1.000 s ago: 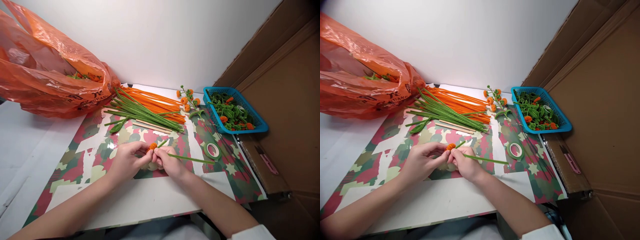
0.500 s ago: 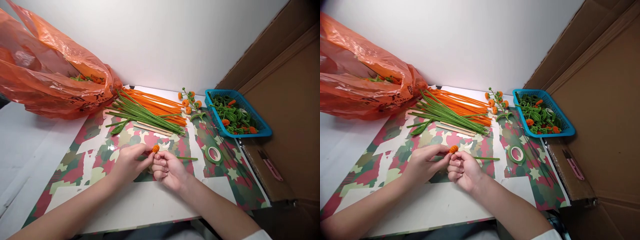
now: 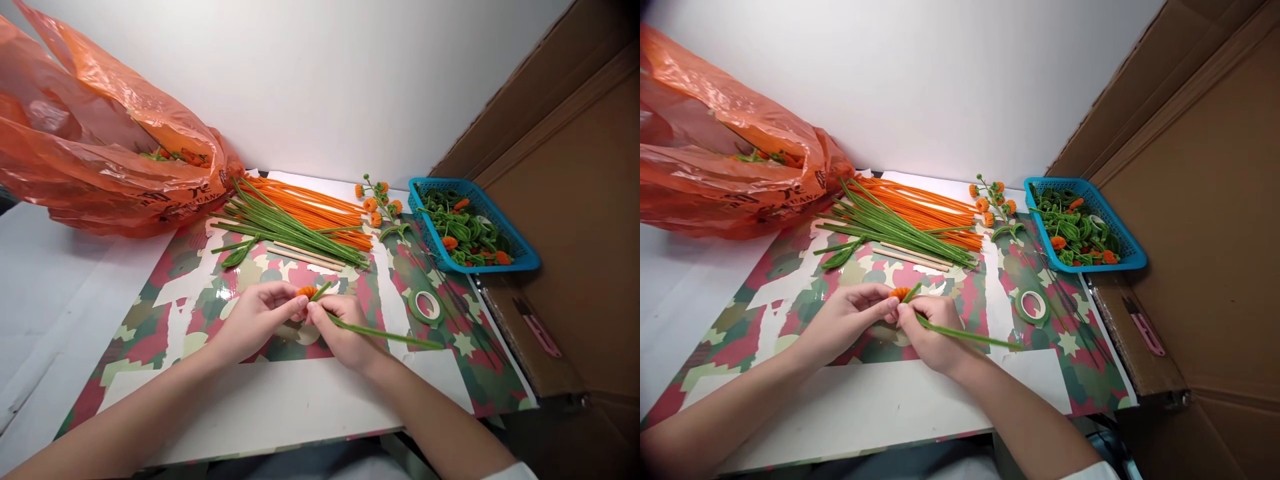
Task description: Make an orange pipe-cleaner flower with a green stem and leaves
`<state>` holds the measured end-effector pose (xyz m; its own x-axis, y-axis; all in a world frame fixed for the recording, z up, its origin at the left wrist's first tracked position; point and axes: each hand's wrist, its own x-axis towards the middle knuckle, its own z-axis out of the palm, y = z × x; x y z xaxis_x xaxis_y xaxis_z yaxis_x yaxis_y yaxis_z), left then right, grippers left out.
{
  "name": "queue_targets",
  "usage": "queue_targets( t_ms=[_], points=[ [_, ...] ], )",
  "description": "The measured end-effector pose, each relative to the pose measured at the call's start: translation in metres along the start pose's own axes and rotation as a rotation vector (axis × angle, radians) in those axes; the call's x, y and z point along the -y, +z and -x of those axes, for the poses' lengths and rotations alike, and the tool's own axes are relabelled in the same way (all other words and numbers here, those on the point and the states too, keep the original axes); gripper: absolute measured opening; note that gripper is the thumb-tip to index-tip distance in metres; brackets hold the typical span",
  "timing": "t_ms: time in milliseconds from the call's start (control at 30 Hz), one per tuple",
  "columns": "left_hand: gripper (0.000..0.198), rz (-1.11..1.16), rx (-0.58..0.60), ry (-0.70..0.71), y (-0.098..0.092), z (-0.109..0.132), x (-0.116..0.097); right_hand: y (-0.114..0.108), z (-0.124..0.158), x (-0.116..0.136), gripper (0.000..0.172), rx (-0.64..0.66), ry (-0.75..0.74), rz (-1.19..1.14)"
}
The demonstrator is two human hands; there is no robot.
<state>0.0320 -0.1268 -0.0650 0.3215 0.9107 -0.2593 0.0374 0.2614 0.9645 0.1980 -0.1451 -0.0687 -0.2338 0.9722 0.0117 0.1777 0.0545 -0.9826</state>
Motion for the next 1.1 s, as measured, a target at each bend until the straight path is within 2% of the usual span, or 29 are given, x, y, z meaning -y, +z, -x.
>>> queue_targets(
  t_ms=[200,367,500,700,833,967,1100],
  points=[
    [0.031,0.148,-0.045,-0.078,-0.003,-0.003,0.006,-0.006,-0.009,-0.004,0.020,-0.160,0.103,-0.199],
    [0.030,0.134,-0.024,-0.091,-0.001,-0.002,0.007,-0.003,-0.013,-0.007,0.024,-0.120,0.219,-0.392],
    [0.030,0.074,-0.041,-0.079,0.004,0.000,0.001,-0.002,-0.014,-0.007,0.035,-0.087,0.338,-0.530],
    [0.030,0.012,-0.064,-0.016,0.008,0.003,-0.004,-0.004,-0.015,-0.005,0.039,-0.021,0.410,-0.649],
    [0.028,0.027,-0.077,-0.010,0.009,0.003,-0.001,-0.004,-0.016,-0.002,0.039,-0.066,0.388,-0.618],
    [0.043,0.099,-0.055,0.021,0.009,0.002,0.001,-0.002,-0.016,-0.004,0.038,-0.116,0.350,-0.531],
    [0.030,0.136,-0.027,-0.016,0.009,0.001,0.001,-0.004,-0.011,-0.009,0.027,-0.150,0.221,-0.356]
  ],
)
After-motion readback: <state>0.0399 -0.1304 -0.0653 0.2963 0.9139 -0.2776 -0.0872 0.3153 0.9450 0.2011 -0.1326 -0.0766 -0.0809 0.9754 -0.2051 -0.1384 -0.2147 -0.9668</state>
